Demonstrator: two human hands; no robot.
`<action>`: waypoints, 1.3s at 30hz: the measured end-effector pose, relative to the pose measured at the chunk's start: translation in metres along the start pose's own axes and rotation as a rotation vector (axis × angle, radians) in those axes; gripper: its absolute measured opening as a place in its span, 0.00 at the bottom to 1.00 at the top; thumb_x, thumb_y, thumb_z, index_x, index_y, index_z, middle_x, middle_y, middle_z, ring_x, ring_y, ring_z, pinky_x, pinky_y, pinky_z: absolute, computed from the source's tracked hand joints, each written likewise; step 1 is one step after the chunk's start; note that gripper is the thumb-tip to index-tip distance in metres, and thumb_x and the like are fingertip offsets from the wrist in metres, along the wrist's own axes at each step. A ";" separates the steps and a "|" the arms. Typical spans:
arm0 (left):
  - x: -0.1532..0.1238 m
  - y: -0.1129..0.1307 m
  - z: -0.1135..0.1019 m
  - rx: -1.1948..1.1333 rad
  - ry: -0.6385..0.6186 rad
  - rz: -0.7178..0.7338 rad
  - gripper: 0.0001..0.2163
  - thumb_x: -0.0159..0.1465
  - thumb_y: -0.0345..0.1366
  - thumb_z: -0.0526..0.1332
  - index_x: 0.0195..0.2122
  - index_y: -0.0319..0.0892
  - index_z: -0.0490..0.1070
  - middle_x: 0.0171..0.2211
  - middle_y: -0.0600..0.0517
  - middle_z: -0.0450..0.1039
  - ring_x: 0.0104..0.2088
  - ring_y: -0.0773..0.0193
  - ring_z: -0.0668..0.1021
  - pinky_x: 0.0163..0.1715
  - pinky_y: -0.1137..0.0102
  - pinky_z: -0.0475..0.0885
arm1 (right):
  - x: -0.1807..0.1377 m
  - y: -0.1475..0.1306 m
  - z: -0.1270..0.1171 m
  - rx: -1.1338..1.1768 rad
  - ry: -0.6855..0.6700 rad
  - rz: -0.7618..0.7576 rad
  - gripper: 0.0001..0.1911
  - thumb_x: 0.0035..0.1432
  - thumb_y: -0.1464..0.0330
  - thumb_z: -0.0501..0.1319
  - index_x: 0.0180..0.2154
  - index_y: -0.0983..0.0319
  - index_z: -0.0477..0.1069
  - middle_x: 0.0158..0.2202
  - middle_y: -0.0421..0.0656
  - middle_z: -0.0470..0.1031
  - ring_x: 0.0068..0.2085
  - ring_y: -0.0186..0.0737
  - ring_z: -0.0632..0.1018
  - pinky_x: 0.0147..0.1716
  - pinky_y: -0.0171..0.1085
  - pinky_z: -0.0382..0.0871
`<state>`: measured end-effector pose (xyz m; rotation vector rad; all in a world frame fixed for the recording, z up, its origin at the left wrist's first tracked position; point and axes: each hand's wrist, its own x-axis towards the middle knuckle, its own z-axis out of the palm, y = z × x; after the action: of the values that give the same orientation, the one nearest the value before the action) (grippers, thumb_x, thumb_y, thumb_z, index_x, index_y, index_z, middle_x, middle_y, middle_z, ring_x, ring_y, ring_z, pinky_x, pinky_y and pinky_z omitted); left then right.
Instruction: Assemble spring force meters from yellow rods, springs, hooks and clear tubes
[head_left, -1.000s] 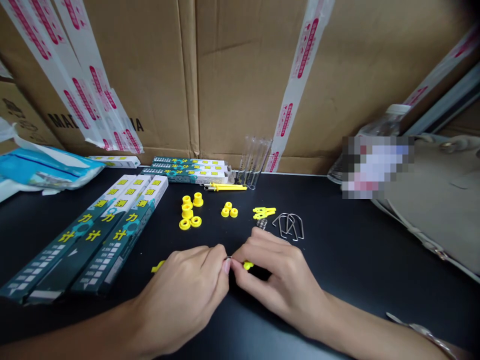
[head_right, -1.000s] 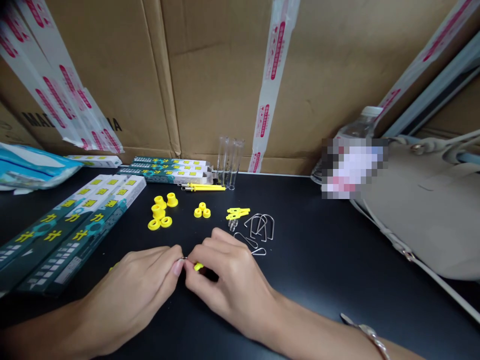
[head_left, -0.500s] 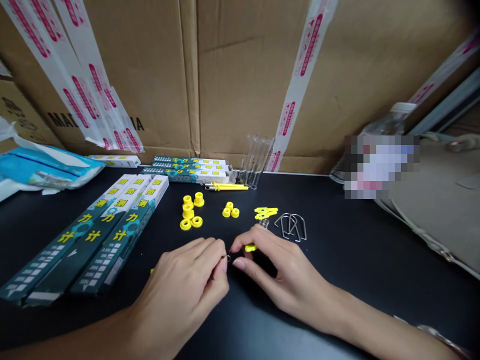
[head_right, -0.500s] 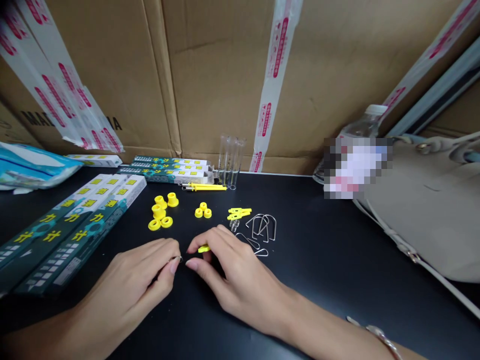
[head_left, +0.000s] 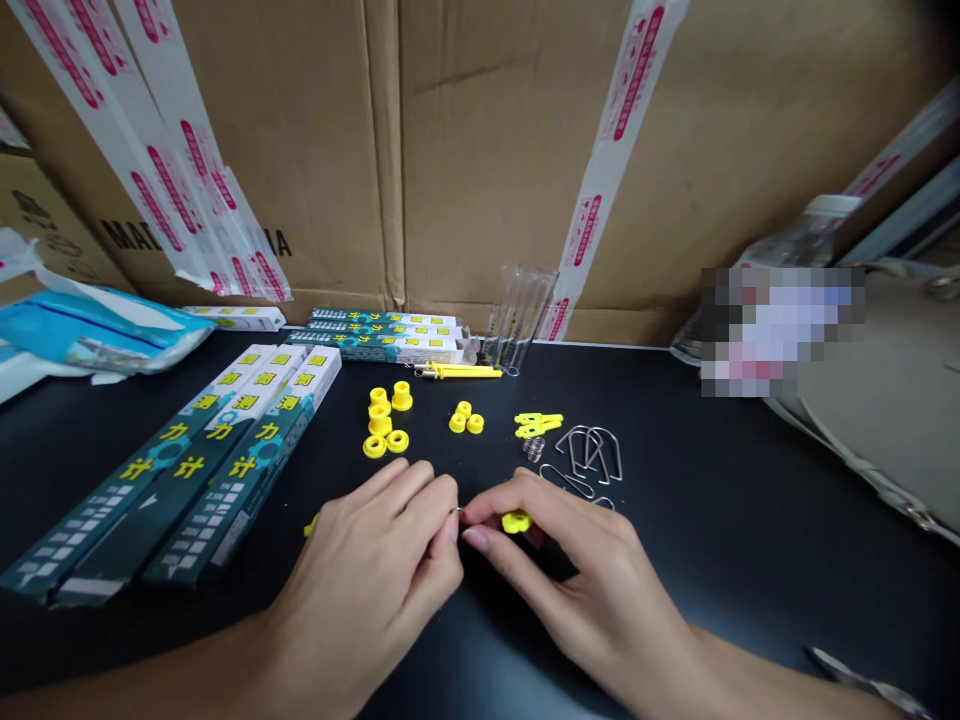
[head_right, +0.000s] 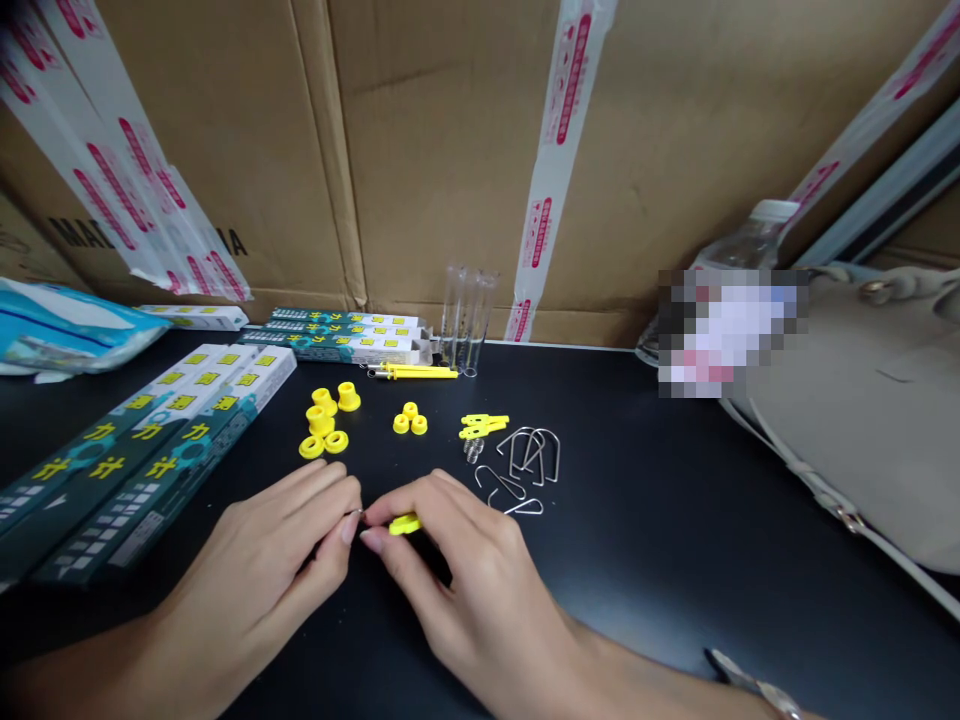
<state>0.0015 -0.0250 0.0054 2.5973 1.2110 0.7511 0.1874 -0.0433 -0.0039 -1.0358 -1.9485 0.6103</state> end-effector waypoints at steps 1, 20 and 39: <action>0.000 0.001 0.000 0.006 -0.005 0.002 0.13 0.68 0.27 0.46 0.26 0.44 0.60 0.26 0.55 0.66 0.27 0.63 0.71 0.25 0.68 0.60 | 0.000 0.000 0.000 0.000 0.008 -0.001 0.05 0.66 0.74 0.61 0.39 0.60 0.74 0.33 0.38 0.77 0.32 0.33 0.76 0.35 0.30 0.70; 0.002 -0.003 -0.002 -0.279 -0.190 -0.188 0.14 0.72 0.33 0.48 0.29 0.46 0.63 0.28 0.57 0.70 0.30 0.63 0.73 0.32 0.70 0.67 | 0.003 0.003 0.003 0.001 0.014 -0.008 0.04 0.68 0.72 0.58 0.40 0.60 0.71 0.33 0.39 0.74 0.30 0.34 0.72 0.33 0.33 0.68; -0.003 -0.008 -0.004 -0.421 -0.048 -0.156 0.06 0.72 0.33 0.54 0.40 0.49 0.68 0.34 0.60 0.76 0.32 0.69 0.80 0.33 0.77 0.72 | 0.003 0.010 -0.003 0.191 -0.080 0.167 0.14 0.74 0.68 0.48 0.57 0.54 0.62 0.38 0.39 0.75 0.38 0.36 0.77 0.39 0.34 0.68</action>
<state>-0.0070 -0.0221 0.0054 2.1433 1.0880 0.8058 0.1929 -0.0347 -0.0084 -1.0732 -1.8417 0.9254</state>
